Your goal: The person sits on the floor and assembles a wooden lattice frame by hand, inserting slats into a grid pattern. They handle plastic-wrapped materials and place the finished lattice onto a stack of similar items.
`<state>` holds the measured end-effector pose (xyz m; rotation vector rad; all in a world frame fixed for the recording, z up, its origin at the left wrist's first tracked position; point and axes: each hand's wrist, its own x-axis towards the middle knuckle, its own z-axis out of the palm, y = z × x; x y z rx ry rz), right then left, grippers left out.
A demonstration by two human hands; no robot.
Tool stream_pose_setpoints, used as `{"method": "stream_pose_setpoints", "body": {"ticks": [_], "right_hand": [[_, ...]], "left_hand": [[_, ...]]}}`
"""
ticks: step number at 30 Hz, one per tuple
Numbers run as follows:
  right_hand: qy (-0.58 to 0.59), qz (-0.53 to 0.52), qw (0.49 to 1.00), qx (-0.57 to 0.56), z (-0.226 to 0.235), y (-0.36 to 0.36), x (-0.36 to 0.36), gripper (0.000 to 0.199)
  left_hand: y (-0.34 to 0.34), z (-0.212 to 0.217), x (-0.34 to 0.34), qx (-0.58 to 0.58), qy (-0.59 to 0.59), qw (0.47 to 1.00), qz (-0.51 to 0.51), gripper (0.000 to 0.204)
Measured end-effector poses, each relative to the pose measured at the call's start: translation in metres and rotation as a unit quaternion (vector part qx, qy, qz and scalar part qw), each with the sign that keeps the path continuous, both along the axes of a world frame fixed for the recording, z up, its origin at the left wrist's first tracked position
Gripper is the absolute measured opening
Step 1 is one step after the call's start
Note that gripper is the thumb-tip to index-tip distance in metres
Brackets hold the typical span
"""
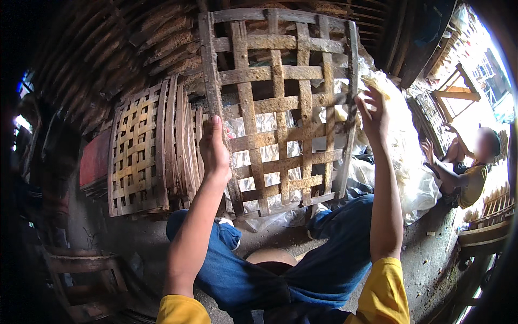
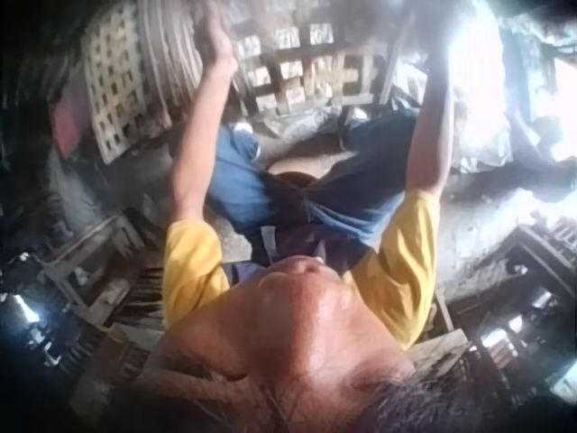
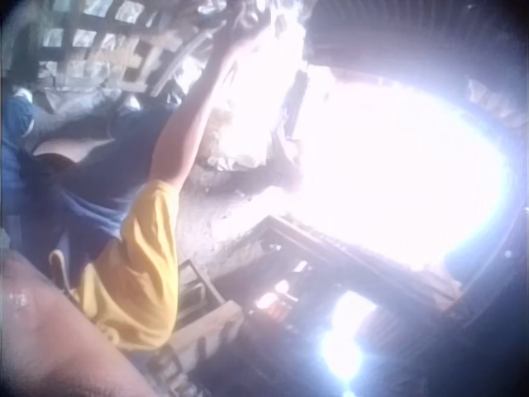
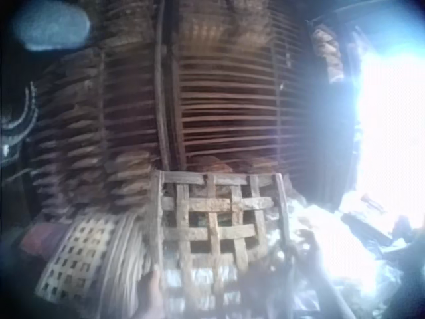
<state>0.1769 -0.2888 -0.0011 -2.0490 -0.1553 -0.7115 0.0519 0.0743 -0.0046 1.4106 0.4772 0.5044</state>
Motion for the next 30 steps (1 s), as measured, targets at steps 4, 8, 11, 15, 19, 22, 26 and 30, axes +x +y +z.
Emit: {"method": "stream_pose_setpoints", "body": {"ticks": [4,8,11,15,19,22,26,30], "right_hand": [[-0.113,-0.052,0.989,-0.082,0.024,0.017,-0.018,0.045],[-0.207,-0.031,0.969,-0.129,0.037,0.046,-0.024,0.034],[-0.227,0.028,0.961,-0.156,0.043,0.068,-0.034,0.029],[-0.229,0.084,0.951,-0.190,0.041,0.097,-0.041,0.026],[-0.233,0.093,0.947,-0.199,0.043,0.113,-0.041,0.025],[-0.237,0.088,0.947,-0.199,0.046,0.117,-0.039,0.027],[-0.249,0.076,0.944,-0.202,0.043,0.118,-0.033,0.025],[-0.250,0.082,0.949,-0.173,0.044,0.121,-0.033,0.022]], "left_hand": [[-0.015,0.006,-0.005,0.042,-0.032,0.998,-0.027,0.049],[-0.017,0.003,-0.012,0.067,-0.020,0.997,-0.042,0.050],[-0.024,-0.001,-0.013,0.062,-0.037,0.996,-0.051,0.046],[-0.024,-0.003,-0.014,0.078,-0.039,0.992,-0.089,0.045],[-0.037,0.004,-0.014,0.080,-0.063,0.992,-0.078,0.051],[-0.035,0.000,-0.012,0.124,-0.065,0.987,-0.082,0.051],[-0.035,0.002,-0.012,0.141,-0.067,0.985,-0.075,0.052],[-0.024,-0.002,-0.013,0.145,-0.053,0.982,-0.109,0.043]]}}
